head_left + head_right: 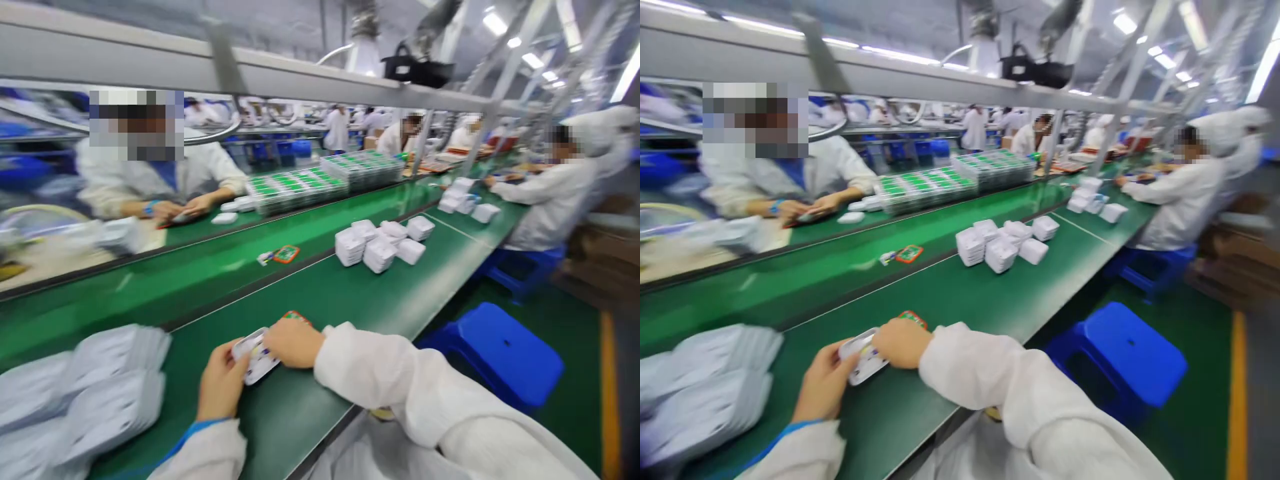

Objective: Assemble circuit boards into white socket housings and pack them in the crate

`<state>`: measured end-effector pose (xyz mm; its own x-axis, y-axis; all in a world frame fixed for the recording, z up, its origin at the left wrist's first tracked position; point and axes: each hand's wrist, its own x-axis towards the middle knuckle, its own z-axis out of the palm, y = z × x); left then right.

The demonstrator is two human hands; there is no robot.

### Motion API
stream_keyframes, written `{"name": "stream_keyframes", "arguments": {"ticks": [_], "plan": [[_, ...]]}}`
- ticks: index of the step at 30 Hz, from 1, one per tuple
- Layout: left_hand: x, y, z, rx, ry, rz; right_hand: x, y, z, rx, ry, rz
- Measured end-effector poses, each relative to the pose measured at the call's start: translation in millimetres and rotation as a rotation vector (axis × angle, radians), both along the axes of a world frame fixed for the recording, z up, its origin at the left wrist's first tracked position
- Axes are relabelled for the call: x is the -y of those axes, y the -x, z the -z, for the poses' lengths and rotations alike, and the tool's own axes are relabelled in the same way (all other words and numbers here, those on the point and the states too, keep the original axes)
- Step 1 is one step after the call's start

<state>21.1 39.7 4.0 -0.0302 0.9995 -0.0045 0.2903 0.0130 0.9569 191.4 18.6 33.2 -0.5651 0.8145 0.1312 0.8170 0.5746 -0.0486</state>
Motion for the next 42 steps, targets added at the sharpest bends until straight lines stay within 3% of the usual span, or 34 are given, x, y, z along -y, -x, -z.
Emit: {"name": "stream_keyframes", "arguments": {"ticks": [4,9,15,19,25,33,35,39,42], "plan": [[-5,4,14.8,0.170,0.103,-0.006,-3,0,12.3,-0.112,0.006,0.027],[-1,5,17.6,0.106,0.064,0.017,-6,3,15.9,-0.105,0.034,0.007],[4,6,9.4,-0.084,-0.029,0.010,-9,7,14.8,-0.041,0.032,-0.037],[8,4,0.3,-0.162,-0.077,0.053,-16,6,2.5,-0.099,0.034,0.143],[7,7,-0.9,-0.166,-0.120,0.140,-36,2,-1.9,-0.193,0.311,-0.080],[-4,12,-2.9,-0.140,-0.118,0.218,-38,11,-2.6,-0.235,0.352,0.012],[-5,10,-1.8,-0.158,-0.125,0.200,-42,11,-2.4,-0.291,0.422,0.040],[-3,8,3.1,-0.155,-0.112,0.041,-81,-7,-13.4,-0.304,0.595,0.194],[0,10,5.4,-0.150,-0.156,-0.051,-132,-34,-34.5,-0.296,0.466,0.403]]}}
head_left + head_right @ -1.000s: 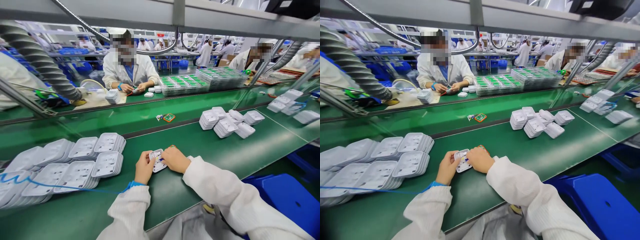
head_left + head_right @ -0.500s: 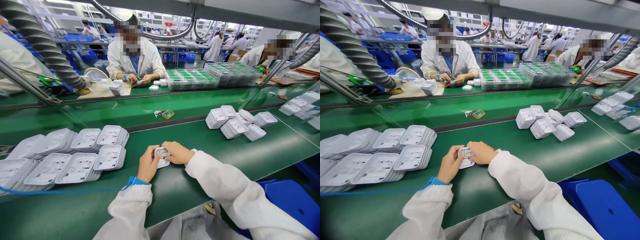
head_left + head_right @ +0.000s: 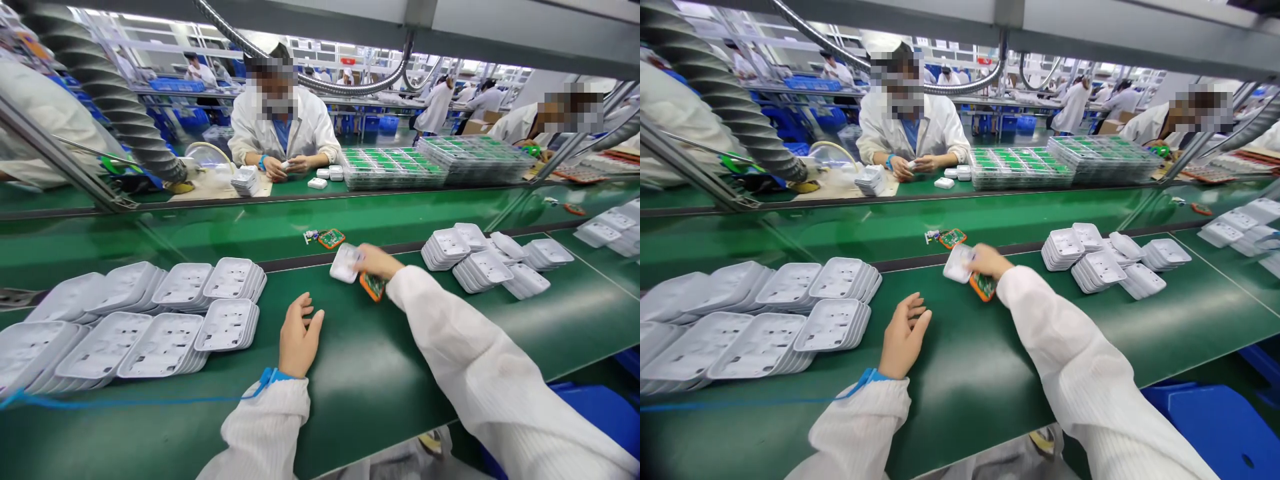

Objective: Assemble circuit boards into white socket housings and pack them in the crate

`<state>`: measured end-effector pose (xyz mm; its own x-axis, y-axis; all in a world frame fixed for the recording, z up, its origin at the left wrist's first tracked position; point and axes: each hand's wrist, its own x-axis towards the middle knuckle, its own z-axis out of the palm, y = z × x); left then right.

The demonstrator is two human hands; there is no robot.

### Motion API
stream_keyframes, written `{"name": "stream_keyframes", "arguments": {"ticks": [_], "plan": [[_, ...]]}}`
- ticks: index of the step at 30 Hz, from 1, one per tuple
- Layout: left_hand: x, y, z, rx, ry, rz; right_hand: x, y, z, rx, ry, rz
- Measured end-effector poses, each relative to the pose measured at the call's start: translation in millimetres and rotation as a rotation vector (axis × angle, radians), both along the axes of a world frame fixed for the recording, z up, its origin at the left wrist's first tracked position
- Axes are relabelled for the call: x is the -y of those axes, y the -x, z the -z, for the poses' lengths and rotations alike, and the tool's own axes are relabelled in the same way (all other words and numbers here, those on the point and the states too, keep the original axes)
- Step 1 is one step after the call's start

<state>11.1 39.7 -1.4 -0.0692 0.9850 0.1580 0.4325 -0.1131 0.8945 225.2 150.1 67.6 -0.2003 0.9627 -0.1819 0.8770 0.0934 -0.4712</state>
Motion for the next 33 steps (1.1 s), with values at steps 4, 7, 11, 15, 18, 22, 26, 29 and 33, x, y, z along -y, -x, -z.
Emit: {"name": "stream_keyframes", "arguments": {"ticks": [4,7,11,15,18,22,26,29,33], "plan": [[4,0,-2.7,-0.017,0.002,0.010,-64,-11,-15.3,0.134,-0.371,0.230],[9,-3,-6.4,-0.013,-0.002,0.060,-97,18,-2.0,0.182,-0.405,0.124],[13,-5,-9.1,-0.009,0.011,0.086,-125,74,28.8,0.194,-0.325,0.053],[13,-2,-11.4,-0.007,0.035,0.104,-148,110,42.8,0.207,-0.292,0.019],[13,0,-12.8,0.007,0.047,0.103,-159,119,36.7,0.180,-0.265,-0.069],[15,1,-11.7,0.050,0.073,0.103,-146,111,17.2,0.070,-0.274,-0.195],[14,2,-9.6,0.066,0.086,0.026,-79,89,11.5,-0.020,-0.252,-0.256],[9,5,-7.9,-0.021,0.011,-0.051,-6,68,22.2,-0.033,-0.175,-0.276],[5,7,-2.4,-0.192,-0.038,-0.041,59,50,30.6,0.156,-0.207,-0.297]]}}
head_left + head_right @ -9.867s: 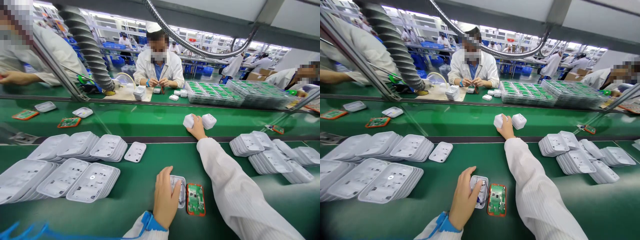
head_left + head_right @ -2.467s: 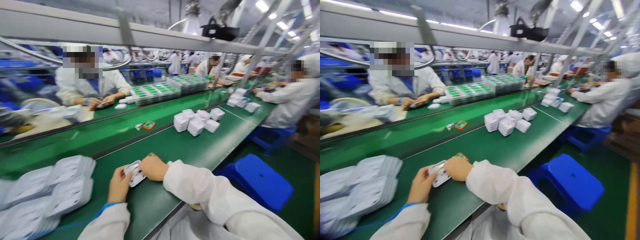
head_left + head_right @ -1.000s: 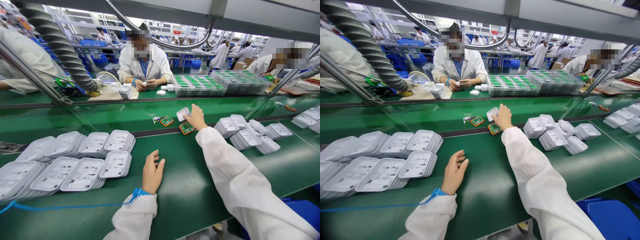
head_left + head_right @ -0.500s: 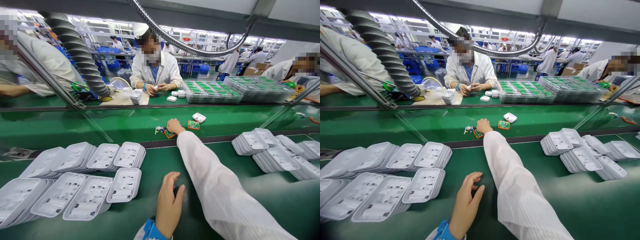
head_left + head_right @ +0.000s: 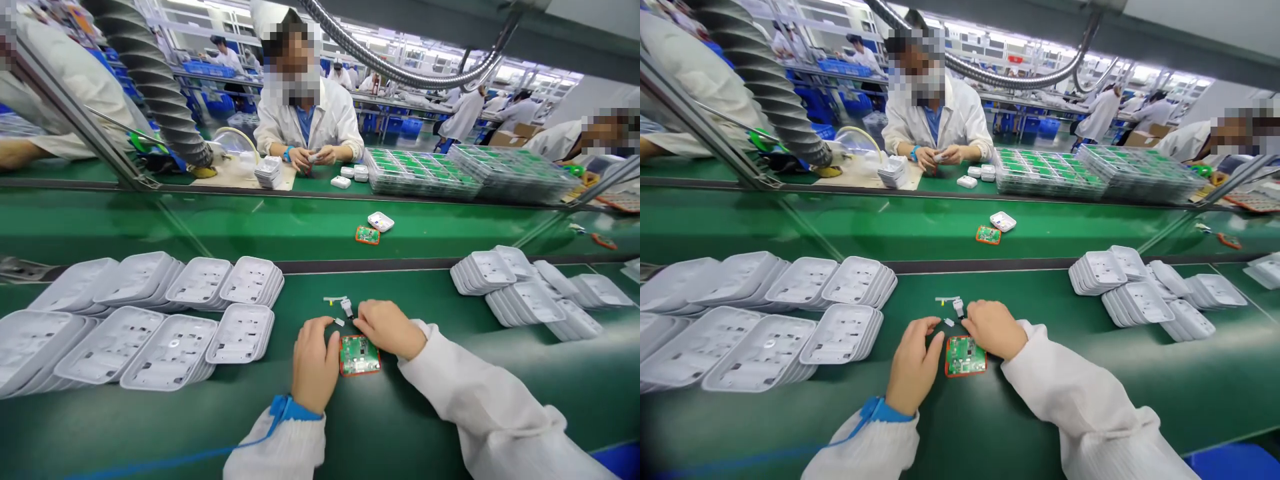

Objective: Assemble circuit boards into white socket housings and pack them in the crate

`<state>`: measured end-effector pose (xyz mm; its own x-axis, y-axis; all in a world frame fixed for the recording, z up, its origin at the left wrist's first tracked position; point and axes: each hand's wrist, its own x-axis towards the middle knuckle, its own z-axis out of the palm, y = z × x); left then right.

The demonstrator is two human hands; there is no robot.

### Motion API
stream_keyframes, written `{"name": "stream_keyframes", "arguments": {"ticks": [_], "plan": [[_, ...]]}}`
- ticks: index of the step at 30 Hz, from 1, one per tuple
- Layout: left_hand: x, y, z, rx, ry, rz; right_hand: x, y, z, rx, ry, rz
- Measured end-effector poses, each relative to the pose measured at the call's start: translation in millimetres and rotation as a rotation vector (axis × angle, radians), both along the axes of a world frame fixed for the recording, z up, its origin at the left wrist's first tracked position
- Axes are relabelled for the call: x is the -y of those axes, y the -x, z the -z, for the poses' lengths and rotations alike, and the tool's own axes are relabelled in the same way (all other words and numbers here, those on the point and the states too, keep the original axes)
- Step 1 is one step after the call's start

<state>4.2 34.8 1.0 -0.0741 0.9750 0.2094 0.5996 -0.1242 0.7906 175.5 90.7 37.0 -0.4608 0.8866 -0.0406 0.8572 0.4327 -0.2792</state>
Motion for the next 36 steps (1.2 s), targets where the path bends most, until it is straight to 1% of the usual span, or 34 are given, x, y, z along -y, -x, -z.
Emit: {"name": "stream_keyframes", "arguments": {"ticks": [2,4,5,8,10,13,17,18,20,24,27,30,32,34,36], "plan": [[0,0,2.9,-0.078,0.034,0.013,5,1,-1.3,0.042,-0.101,0.009],[1,0,4.4,-0.151,0.065,0.008,-3,9,-1.4,0.020,-0.182,-0.019],[1,0,4.5,-0.183,0.079,0.002,-9,14,0.1,0.014,-0.202,-0.059],[4,3,2.4,-0.277,0.122,-0.017,-27,28,9.5,0.013,-0.187,-0.195],[4,3,-0.4,-0.338,0.150,-0.023,-34,30,15.3,-0.074,-0.145,-0.221],[1,2,-4.4,-0.417,0.149,0.006,-36,18,17.0,-0.239,-0.098,-0.148],[-10,-3,-8.3,-0.537,0.111,0.186,-26,-9,14.4,-0.421,-0.073,-0.073],[-12,-4,-9.7,-0.570,0.117,0.208,-22,-15,15.1,-0.473,-0.069,-0.061],[-15,-6,-13.6,-0.629,0.145,0.182,-14,-24,18.7,-0.551,-0.068,-0.030],[-13,-18,-25.2,-0.731,0.236,0.065,-2,-30,28.1,-0.639,-0.060,0.020],[-11,-32,-28.8,-0.760,0.303,0.092,2,-29,29.6,-0.645,-0.083,-0.003],[-11,-40,-23.2,-0.720,0.292,0.183,8,-29,25.3,-0.632,-0.112,-0.023],[-10,-39,-16.5,-0.595,0.223,0.233,15,-31,20.6,-0.616,-0.101,-0.046],[-9,-34,-10.3,-0.321,0.180,0.273,23,-33,16.0,-0.575,-0.093,-0.088],[-8,-29,-6.1,0.047,0.198,0.316,30,-35,12.4,-0.516,-0.111,-0.131]]}}
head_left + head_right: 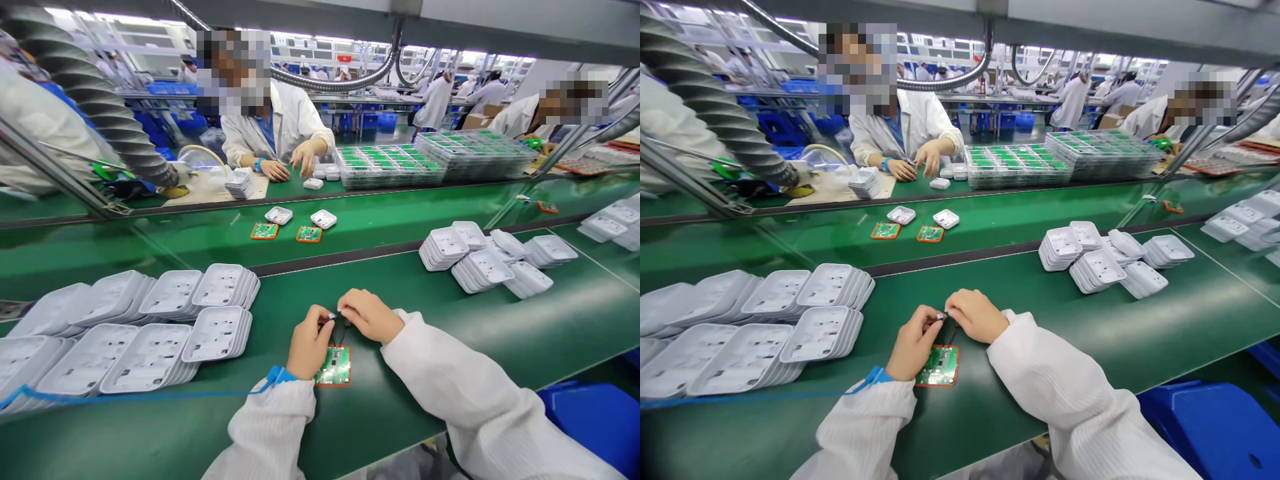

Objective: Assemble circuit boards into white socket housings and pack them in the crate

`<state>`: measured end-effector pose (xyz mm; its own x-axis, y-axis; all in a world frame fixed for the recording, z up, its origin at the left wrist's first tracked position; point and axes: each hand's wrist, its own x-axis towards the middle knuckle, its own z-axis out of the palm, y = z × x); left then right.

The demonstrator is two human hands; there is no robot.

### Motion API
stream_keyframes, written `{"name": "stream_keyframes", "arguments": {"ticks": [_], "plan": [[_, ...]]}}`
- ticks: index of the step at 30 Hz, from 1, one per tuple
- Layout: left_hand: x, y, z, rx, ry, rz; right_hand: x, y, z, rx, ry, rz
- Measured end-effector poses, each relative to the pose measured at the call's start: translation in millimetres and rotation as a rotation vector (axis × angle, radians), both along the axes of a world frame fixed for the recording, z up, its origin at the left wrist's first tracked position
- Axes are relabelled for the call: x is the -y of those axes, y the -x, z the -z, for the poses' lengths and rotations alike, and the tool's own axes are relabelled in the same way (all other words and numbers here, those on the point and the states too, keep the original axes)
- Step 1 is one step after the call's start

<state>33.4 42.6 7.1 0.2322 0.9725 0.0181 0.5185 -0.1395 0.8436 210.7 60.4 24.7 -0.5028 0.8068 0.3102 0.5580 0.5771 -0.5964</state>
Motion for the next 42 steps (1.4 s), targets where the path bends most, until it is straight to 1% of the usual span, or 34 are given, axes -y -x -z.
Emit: {"name": "stream_keyframes", "arguments": {"ticks": [2,3,5,7,11,17,21,23,25,27,29,30,32,33,34,35,36,37,38,40,42], "plan": [[1,2,1.5,0.280,0.095,0.022,4,-1,-2.1,0.058,-0.037,-0.007],[2,2,1.4,0.363,0.130,0.035,5,-1,-2.5,0.086,-0.051,-0.007],[3,1,0.5,0.425,0.166,0.046,6,-1,-2.8,0.136,-0.072,-0.011],[4,1,-0.6,0.414,0.178,0.047,5,-2,-2.8,0.167,-0.086,-0.016],[5,1,-1.8,0.293,0.159,0.035,4,-1,-3.4,0.184,-0.100,-0.032],[8,3,-6.6,0.037,-0.054,0.006,6,1,-3.7,0.161,-0.124,-0.071],[10,2,-7.1,-0.139,-0.145,-0.009,8,8,3.3,0.220,-0.159,-0.065],[9,0,-4.3,-0.208,-0.157,-0.025,7,13,8.6,0.283,-0.198,-0.063],[7,-2,-1.9,-0.259,-0.129,-0.022,5,17,12.1,0.321,-0.207,-0.075],[6,0,-4.2,-0.301,-0.129,-0.019,1,18,12.1,0.279,-0.189,-0.060],[7,12,-14.0,-0.360,-0.232,-0.072,-3,14,8.8,0.195,-0.184,0.039],[9,22,-21.7,-0.405,-0.311,-0.134,-5,11,6.7,0.174,-0.180,0.116],[12,52,-39.9,-0.532,-0.453,-0.346,-7,4,3.4,0.227,-0.134,0.272],[12,70,-48.7,-0.615,-0.479,-0.481,-7,2,2.8,0.293,-0.092,0.327],[11,89,-56.3,-0.693,-0.482,-0.653,-6,2,2.9,0.368,-0.044,0.358],[9,108,-62.0,-0.767,-0.464,-0.772,-4,4,3.6,0.437,-0.002,0.368],[6,124,-65.6,-0.831,-0.433,-0.814,-2,8,4.8,0.488,0.027,0.360],[2,138,-67.1,-0.881,-0.397,-0.802,0,13,6.2,0.520,0.039,0.343],[-3,148,-66.8,-0.915,-0.356,-0.759,3,19,7.7,0.537,0.041,0.324],[-11,158,-63.2,-0.943,-0.285,-0.672,6,31,10.5,0.547,0.025,0.304],[-14,158,-59.6,-0.941,-0.252,-0.653,8,38,13.0,0.544,0.002,0.311]]}}
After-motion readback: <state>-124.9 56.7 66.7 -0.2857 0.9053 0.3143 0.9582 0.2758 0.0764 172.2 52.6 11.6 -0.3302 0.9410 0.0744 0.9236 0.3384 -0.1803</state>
